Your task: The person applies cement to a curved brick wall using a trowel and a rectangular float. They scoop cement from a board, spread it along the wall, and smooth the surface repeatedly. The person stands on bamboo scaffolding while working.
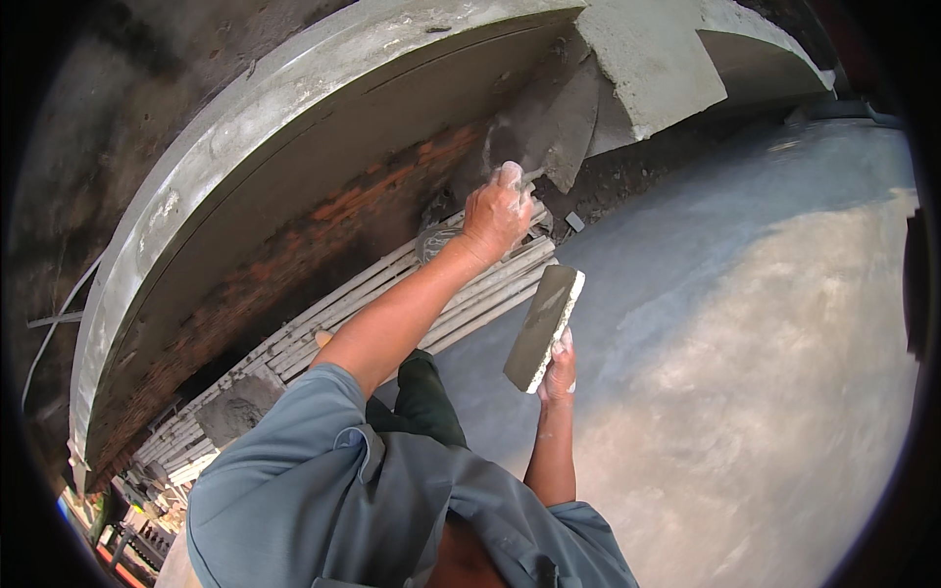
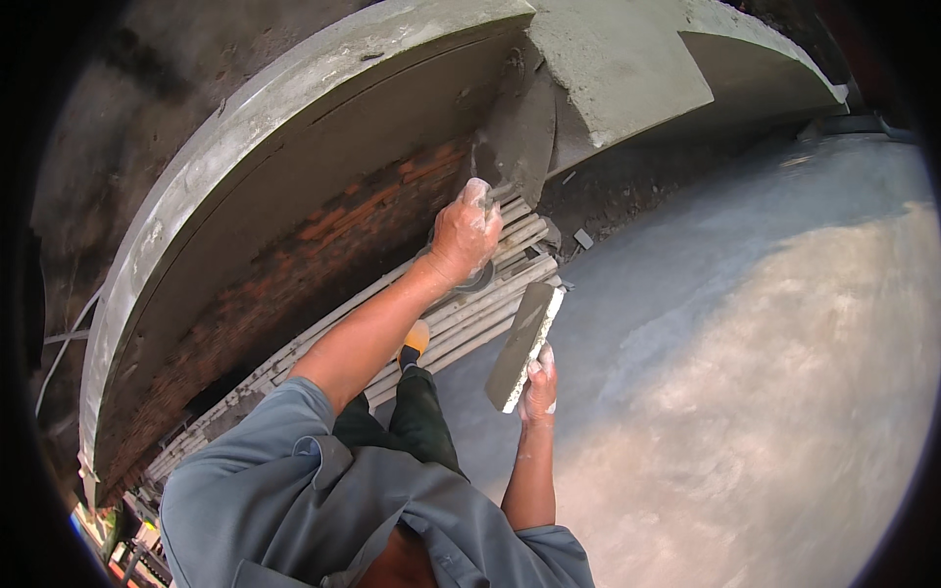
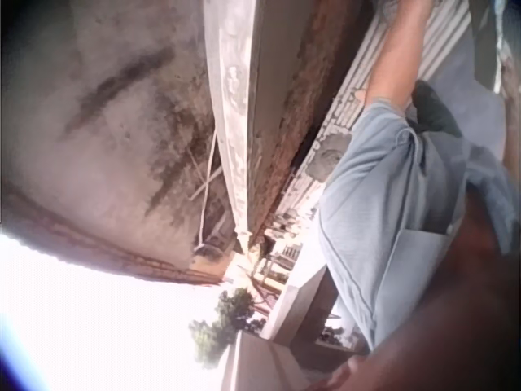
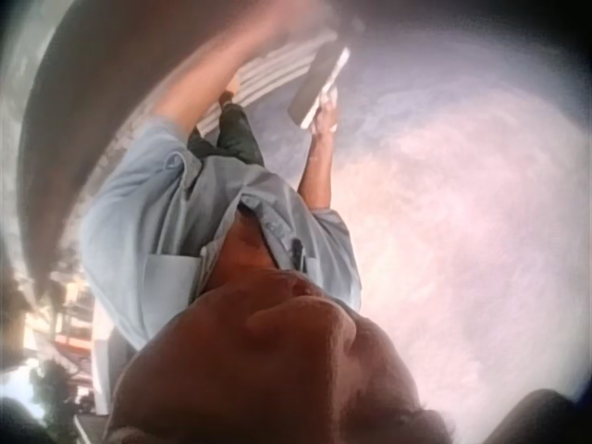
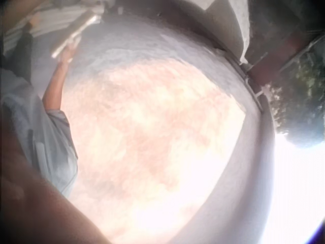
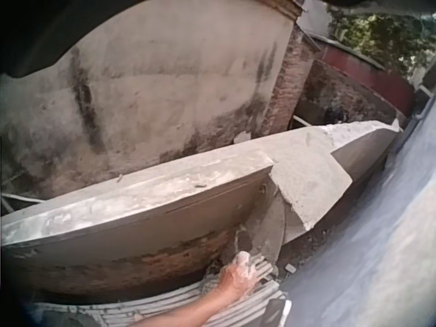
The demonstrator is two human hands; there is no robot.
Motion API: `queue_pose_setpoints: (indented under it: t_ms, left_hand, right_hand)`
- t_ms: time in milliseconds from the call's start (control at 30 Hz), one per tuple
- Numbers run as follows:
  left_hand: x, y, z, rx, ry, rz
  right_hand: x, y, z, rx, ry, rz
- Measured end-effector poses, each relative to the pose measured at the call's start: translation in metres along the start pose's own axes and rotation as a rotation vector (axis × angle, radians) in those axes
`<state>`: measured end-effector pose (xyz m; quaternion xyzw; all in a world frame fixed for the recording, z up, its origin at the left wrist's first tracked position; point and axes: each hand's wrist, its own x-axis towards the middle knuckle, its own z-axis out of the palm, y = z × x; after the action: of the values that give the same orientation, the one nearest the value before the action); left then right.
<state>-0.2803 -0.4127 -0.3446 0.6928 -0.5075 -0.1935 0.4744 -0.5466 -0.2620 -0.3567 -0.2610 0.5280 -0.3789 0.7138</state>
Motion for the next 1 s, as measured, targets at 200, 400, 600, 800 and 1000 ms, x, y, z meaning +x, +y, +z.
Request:
queue_pose_setpoints:
  t_ms: [200,400,600,800,1000]
  left_hand:
    - [-0.055,-0.019,-0.034,0.024,-0.01,-0.014]
    - [0.012,0.026,-0.006,-0.136,0.091,0.046]
    - [-0.01,0.002,0.0,0.061,-0.074,-0.078]
    - [-0.024,0.018,-0.033,-0.092,-0.051,-0.097]
    - [0.018,0.036,0.0,-0.061,-0.135,-0.094]
  right_hand:
    - [0.001,0.001,-0.001,0.014,-0.036,0.02]
    - [-0.001,-0.007,0.018,0.018,0.007,0.0]
    - [-0.004,-0.013,0.024,0.015,-0.02,0.001]
    - [-0.006,-0.014,0.03,0.024,-0.026,-0.014]
    - [-0.005,-0.014,0.032,0.023,-0.08,-0.014]
